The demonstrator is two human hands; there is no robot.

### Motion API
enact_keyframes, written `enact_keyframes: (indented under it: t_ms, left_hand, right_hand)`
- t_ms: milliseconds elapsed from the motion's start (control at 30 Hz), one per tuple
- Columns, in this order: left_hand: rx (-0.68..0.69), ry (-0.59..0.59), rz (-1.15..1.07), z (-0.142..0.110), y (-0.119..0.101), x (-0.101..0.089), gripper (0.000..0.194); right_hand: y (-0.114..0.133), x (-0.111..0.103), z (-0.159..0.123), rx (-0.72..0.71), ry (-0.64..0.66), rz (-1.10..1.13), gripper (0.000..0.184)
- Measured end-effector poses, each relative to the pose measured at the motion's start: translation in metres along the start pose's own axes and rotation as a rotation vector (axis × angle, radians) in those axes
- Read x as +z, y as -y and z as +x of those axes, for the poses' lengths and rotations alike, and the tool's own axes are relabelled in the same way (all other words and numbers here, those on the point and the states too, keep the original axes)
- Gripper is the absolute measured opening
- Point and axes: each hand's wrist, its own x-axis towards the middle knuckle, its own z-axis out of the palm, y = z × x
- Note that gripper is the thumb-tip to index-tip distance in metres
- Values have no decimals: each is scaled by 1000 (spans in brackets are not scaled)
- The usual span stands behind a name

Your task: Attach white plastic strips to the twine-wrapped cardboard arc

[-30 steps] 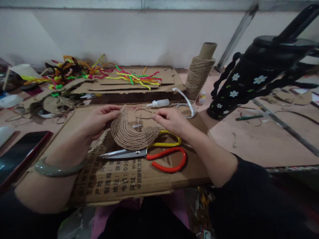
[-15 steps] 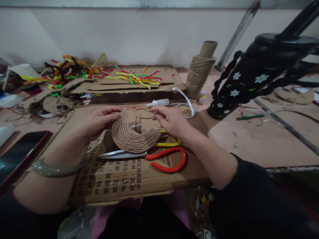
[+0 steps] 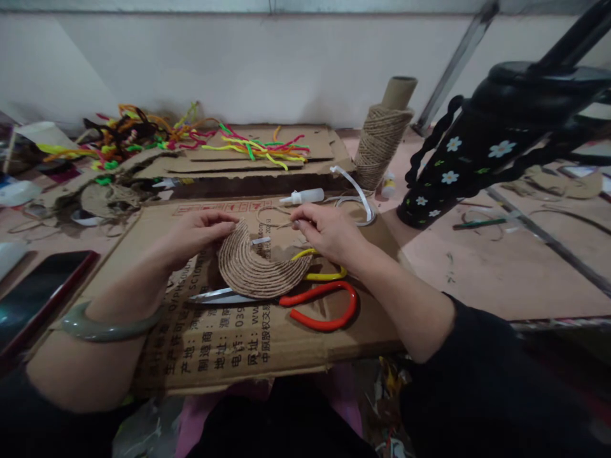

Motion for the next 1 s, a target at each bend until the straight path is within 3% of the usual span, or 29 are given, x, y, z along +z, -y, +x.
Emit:
enact_keyframes:
  t_ms: [267,1000]
  left_hand:
    - [20,89,-3,7,10,-2,9]
    - [-75,36,-23,3,3,1,10]
  right_hand:
    - [0,0,0,3,-8,-20,17]
    - [2,-1,1,-2,8,-38,18]
